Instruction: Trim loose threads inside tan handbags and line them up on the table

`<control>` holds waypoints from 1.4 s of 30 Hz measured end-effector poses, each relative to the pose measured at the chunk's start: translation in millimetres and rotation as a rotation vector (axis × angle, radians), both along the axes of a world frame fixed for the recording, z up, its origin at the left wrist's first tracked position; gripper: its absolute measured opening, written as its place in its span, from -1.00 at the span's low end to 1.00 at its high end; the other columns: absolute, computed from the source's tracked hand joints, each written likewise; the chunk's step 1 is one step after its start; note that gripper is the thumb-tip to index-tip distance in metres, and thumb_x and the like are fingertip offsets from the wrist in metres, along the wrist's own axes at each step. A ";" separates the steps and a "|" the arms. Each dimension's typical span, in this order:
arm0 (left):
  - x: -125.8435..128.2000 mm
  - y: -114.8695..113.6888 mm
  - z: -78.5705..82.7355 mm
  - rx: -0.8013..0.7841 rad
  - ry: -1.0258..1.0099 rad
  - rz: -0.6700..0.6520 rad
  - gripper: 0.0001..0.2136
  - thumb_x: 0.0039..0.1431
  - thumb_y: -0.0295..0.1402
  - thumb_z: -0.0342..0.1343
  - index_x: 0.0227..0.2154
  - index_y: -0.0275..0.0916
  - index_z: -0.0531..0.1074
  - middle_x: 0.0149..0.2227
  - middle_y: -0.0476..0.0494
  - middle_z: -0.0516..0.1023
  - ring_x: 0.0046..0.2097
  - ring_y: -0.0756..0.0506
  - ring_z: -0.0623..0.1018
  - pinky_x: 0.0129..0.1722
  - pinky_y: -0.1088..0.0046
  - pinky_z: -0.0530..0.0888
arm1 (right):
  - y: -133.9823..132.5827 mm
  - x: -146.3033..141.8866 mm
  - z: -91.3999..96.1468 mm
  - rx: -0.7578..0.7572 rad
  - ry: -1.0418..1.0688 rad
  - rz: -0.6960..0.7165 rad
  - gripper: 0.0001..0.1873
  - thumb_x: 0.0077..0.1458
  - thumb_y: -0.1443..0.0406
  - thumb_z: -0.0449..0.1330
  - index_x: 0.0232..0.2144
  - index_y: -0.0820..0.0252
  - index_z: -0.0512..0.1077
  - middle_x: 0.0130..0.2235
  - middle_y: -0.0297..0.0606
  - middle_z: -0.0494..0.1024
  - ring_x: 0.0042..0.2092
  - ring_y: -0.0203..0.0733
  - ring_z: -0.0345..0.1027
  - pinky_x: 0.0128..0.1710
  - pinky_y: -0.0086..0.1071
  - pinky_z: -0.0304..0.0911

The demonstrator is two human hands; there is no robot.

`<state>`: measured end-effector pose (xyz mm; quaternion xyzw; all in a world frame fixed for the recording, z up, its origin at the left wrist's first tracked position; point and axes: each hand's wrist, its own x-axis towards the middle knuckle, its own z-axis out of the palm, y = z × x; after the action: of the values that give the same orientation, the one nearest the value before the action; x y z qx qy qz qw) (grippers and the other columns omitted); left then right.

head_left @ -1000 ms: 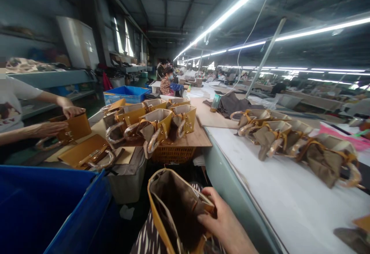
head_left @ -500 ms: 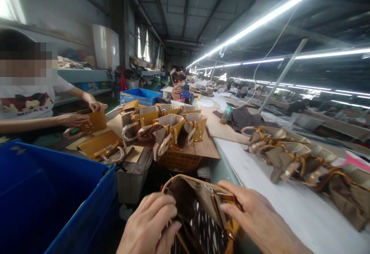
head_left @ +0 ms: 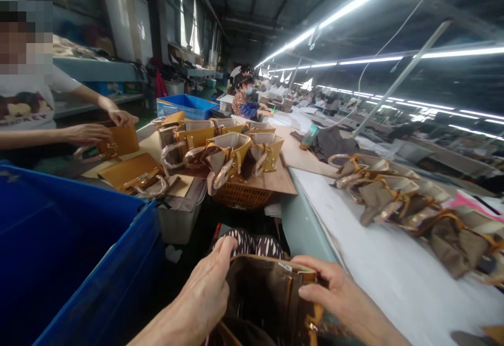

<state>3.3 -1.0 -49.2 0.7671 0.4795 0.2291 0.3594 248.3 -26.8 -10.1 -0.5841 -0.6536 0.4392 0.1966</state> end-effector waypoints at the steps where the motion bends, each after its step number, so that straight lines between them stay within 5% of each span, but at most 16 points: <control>1: 0.3 1.3 3.9 -0.007 0.033 -0.001 -0.54 -0.22 -0.75 -0.20 -0.21 -0.21 0.14 -0.21 -0.07 0.35 -0.20 0.00 0.42 -0.19 0.51 0.33 | 0.2 0.7 -7.3 0.003 0.007 -0.025 -0.79 -0.07 0.33 0.07 -0.33 0.19 0.43 -0.36 -0.35 0.47 -0.22 -0.14 0.32 -0.18 -0.38 0.22; 7: 16.5 11.2 23.4 -0.017 0.218 0.012 -0.58 -0.17 -0.69 -0.12 -0.19 -0.23 0.19 -0.16 -0.11 0.33 -0.12 -0.07 0.39 -0.12 0.44 0.32 | 3.3 9.1 -22.8 0.003 -0.034 -0.063 -0.81 -0.05 0.24 0.06 -0.38 0.18 0.42 -0.38 -0.33 0.46 -0.19 -0.09 0.32 -0.10 -0.32 0.22; 17: 30.9 13.8 3.4 0.168 0.392 0.060 -0.77 0.00 -0.62 -0.13 -0.35 -0.25 0.35 -0.07 -0.15 0.34 -0.14 -0.11 0.42 -0.16 0.37 0.37 | -3.7 20.2 -37.2 0.002 -0.070 -0.122 -0.64 0.01 0.27 0.08 -0.09 0.11 0.40 -0.28 -0.35 0.53 -0.22 -0.13 0.37 -0.12 -0.39 0.23; 22: 38.3 13.3 2.4 0.169 0.347 0.074 -0.74 0.06 -0.60 -0.17 -0.43 -0.25 0.42 -0.12 -0.15 0.39 -0.17 -0.09 0.42 -0.15 0.38 0.38 | -9.6 21.6 -34.1 0.035 -0.059 -0.170 -0.67 0.00 0.27 0.10 -0.14 0.11 0.44 -0.38 -0.38 0.53 -0.31 -0.15 0.38 -0.20 -0.38 0.26; 29: 24.8 2.8 -9.0 0.347 0.089 -0.301 -0.80 -0.10 -0.57 -0.03 -0.63 -0.18 0.42 -0.01 0.01 0.38 0.05 -0.14 0.29 0.04 0.36 0.29 | -5.2 29.1 -35.8 0.050 -0.074 -0.239 -0.78 0.01 0.27 0.08 -0.29 0.13 0.45 -0.38 -0.40 0.51 -0.31 -0.18 0.35 -0.23 -0.42 0.22; 36: 27.8 7.6 6.4 0.401 0.112 -0.442 -0.83 -0.11 -0.44 0.01 -0.42 -0.20 0.45 -0.10 -0.18 0.43 -0.01 -0.18 0.35 0.05 0.34 0.31 | -12.4 18.8 -32.9 0.050 -0.119 -0.248 -0.81 0.02 0.28 0.08 -0.30 0.11 0.43 -0.41 -0.42 0.51 -0.31 -0.18 0.35 -0.24 -0.43 0.19; 42: 47.6 6.5 12.6 0.285 0.079 -0.394 -0.53 -0.13 -0.44 -0.03 -0.04 -0.20 0.22 -0.07 -0.18 0.39 -0.08 -0.16 0.40 -0.07 0.37 0.37 | -16.7 18.5 -38.3 0.026 -0.150 -0.250 -0.75 0.00 0.29 0.07 -0.22 0.06 0.43 -0.41 -0.42 0.51 -0.34 -0.19 0.35 -0.34 -0.45 0.19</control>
<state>50.8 5.5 -36.6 0.8971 0.2973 0.1896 0.2663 266.8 -43.5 -48.4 -0.6896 -0.5943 0.3579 0.2078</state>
